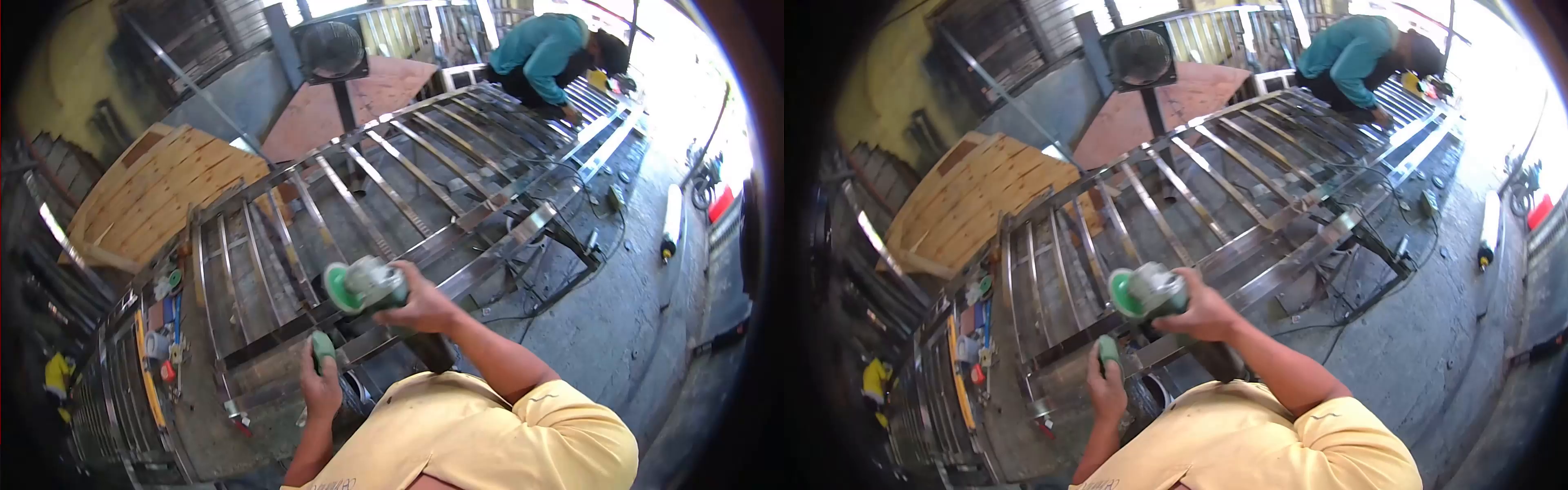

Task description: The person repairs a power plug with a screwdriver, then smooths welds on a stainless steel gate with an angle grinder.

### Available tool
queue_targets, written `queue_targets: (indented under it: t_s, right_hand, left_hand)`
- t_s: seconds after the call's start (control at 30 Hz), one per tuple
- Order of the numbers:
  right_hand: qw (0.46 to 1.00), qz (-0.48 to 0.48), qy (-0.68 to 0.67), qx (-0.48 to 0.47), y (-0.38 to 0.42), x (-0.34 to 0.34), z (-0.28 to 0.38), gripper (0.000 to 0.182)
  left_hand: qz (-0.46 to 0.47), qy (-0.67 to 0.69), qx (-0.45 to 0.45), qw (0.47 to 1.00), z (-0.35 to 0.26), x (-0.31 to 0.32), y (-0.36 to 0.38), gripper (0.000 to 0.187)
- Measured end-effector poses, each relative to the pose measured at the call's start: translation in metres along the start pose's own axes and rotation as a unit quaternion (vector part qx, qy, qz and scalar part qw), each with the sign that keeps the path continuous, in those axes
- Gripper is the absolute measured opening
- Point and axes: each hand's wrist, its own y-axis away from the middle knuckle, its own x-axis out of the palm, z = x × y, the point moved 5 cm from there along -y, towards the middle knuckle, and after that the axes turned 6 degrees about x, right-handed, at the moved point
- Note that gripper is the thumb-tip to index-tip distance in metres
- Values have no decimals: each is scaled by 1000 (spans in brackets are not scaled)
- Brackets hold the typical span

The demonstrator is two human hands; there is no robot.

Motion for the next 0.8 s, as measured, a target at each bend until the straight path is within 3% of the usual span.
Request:
queue_targets:
  t_s: [0.03, 0.13, 0.2, 0.27, 0.4, 0.5, 0.53, 0.6, 0.67, 0.73, 0.8]
  right_hand:
    - [1000, -9, 29, 0, 0, -16, 2, 101]
    - [940, 75, -332, 34, 9, -37, -2, 85]
    - [893, 122, -433, -3, 12, -48, -23, 74]
    - [843, 139, -518, -39, 21, -51, -21, 65]
    - [812, 96, -576, -20, 28, -44, -32, 66]
    - [838, 24, -544, -30, 28, -44, -27, 71]
    - [858, -27, -512, -37, 30, -42, -17, 73]
    - [888, -107, -446, -20, 27, -38, -16, 84]
    - [907, -130, -400, -16, 13, -28, -23, 84]
    - [931, -157, -328, -5, -4, -22, -9, 86]
    - [956, -192, -221, 34, -7, -24, 13, 88]
  left_hand:
    - [11, -53, 27, 998, -1, -6, 12, 57]
    - [14, -159, -70, 985, 73, -50, 82, 60]
    - [19, -260, -179, 949, 132, -88, 134, 66]
    - [24, -379, -224, 898, 178, -122, 174, 70]
    - [47, -463, -272, 842, 215, -148, 190, 65]
    - [37, -489, -191, 850, 220, -141, 169, 63]
    - [-11, -467, -47, 883, 179, -125, 143, 59]
    - [-6, -271, 4, 963, 116, -74, 92, 55]
    - [109, 13, -164, 980, 27, -10, 44, 59]
    - [174, 130, -29, 976, -31, 53, 12, 76]
    - [222, 120, -37, 967, -86, 106, -16, 93]
